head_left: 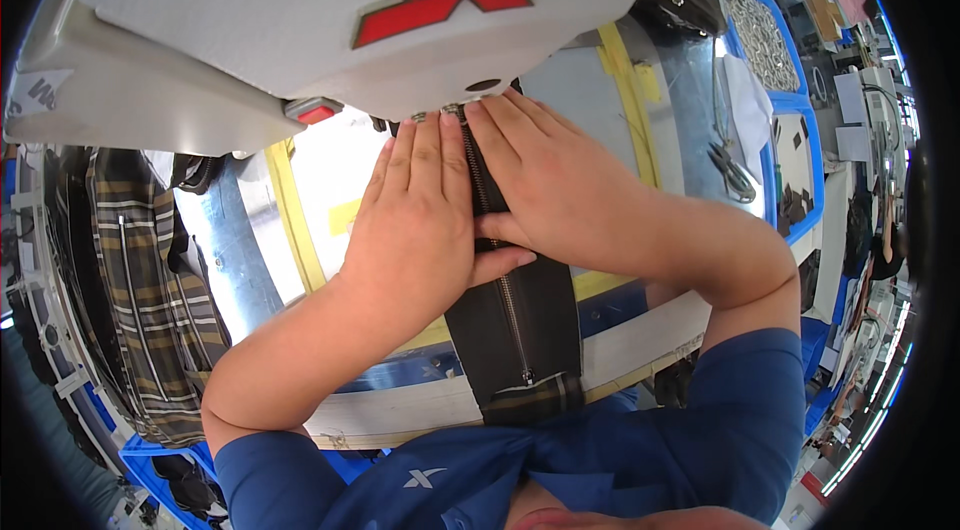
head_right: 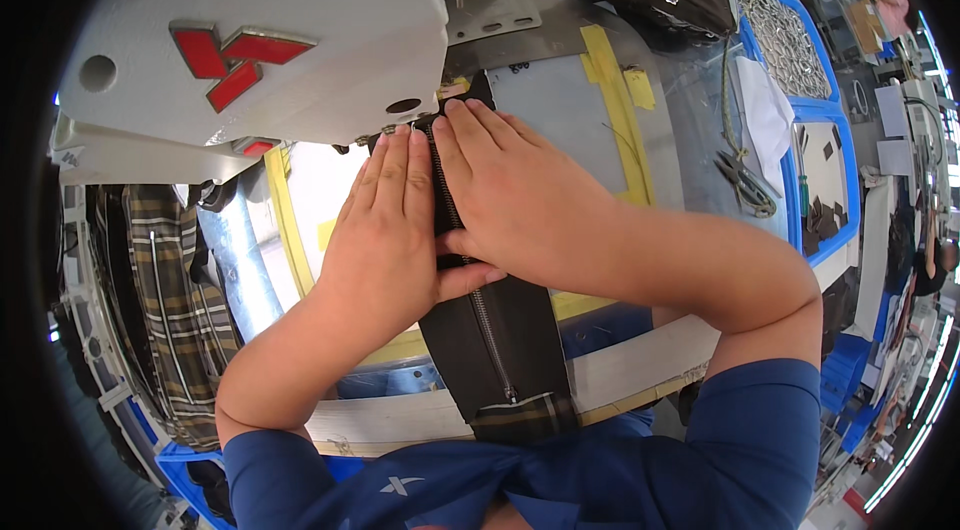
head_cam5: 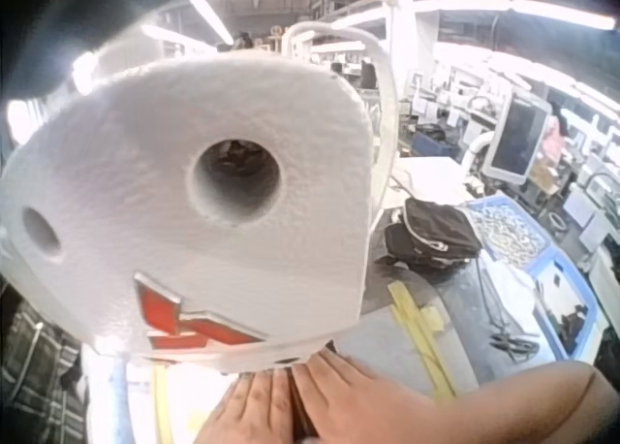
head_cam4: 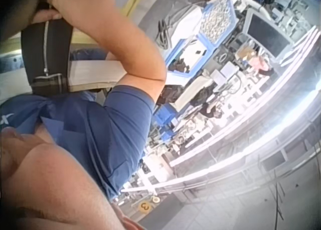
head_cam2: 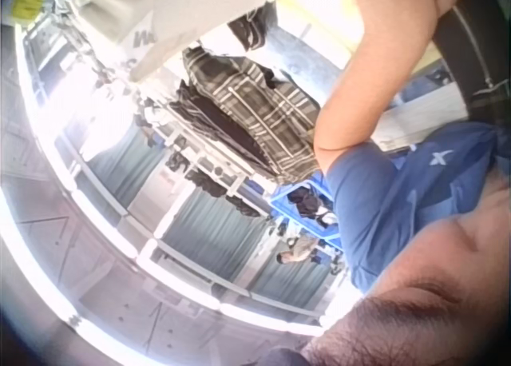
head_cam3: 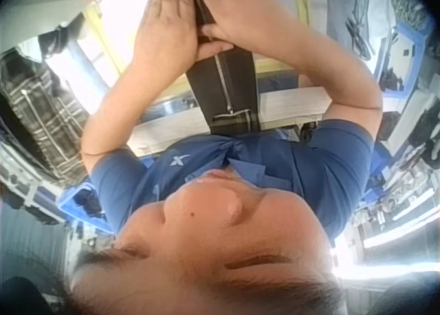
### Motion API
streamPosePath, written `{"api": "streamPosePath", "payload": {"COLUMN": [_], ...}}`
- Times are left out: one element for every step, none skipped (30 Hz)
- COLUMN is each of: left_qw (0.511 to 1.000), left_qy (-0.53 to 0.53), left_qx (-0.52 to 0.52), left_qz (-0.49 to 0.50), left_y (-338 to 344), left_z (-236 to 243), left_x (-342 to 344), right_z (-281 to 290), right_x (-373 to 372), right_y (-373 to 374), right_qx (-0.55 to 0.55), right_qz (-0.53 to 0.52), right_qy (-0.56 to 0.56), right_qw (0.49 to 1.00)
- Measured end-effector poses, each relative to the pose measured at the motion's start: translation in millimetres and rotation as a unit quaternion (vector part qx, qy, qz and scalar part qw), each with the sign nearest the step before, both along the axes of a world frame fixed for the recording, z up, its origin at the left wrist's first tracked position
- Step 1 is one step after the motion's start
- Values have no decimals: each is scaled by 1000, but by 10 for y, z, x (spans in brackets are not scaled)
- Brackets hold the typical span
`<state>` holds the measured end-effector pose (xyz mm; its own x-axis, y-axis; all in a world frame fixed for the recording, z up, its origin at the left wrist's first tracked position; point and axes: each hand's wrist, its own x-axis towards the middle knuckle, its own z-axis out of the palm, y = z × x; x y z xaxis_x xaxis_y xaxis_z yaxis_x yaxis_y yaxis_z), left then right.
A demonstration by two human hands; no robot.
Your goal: The person sews a zipper onto a black fabric pouch using a sewing machine. They align the zipper, guide the fabric under the needle, and stitch along the edge. The person then attaches a white fabric patch to the pouch and sews it in place. They repeat this process with a plaid fabric pouch, attaching a zipper and a white patch.
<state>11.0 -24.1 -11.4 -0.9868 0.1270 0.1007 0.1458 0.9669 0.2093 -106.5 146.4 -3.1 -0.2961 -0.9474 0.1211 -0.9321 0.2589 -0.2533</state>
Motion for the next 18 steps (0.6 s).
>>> {"api": "streamPosePath", "payload": {"left_qw": [1000,1000,1000,1000,1000,999,1000,1000,1000,1000,1000,1000,1000,1000,1000,999,999,999], "left_qy": [4,8,12,16,21,25,24,23,22,22,22,22,23,23,24,27,31,33], "left_qx": [2,3,4,9,14,19,13,8,2,4,6,8,12,16,20,21,23,25], "left_qz": [3,7,11,10,9,7,7,8,8,7,6,5,2,0,-2,-3,-4,-4], "left_y": [2,5,2,-13,-37,-55,-63,-69,-72,-73,-74,-74,-77,-84,-92,-93,-88,-87], "left_z": [11,26,36,43,49,51,60,71,77,76,75,75,70,61,60,60,61,66], "left_x": [-8,-16,-21,-30,-43,-59,-72,-84,-92,-100,-108,-112,-113,-112,-114,-117,-121,-119], "right_z": [3,7,4,20,51,68,71,71,70,59,41,31,36,48,61,57,43,33], "right_x": [-6,-12,-15,-20,-26,-31,-35,-38,-38,-37,-35,-33,-33,-35,-38,-35,-26,-20], "right_y": [0,1,-2,-5,-9,-11,-11,-12,-11,-11,-12,-11,-12,-15,-20,-23,-22,-27], "right_qx": [-3,-7,-10,1,12,23,24,26,26,15,3,-9,2,12,23,14,6,-3], "right_qz": [-1,-2,-1,1,4,6,7,8,9,6,3,-1,1,3,5,0,-4,-8], "right_qy": [-1,-1,-2,1,5,8,13,18,22,18,14,10,10,11,13,11,8,5], "right_qw": [1000,1000,1000,1000,1000,1000,1000,999,999,1000,1000,1000,1000,1000,1000,1000,1000,1000]}}
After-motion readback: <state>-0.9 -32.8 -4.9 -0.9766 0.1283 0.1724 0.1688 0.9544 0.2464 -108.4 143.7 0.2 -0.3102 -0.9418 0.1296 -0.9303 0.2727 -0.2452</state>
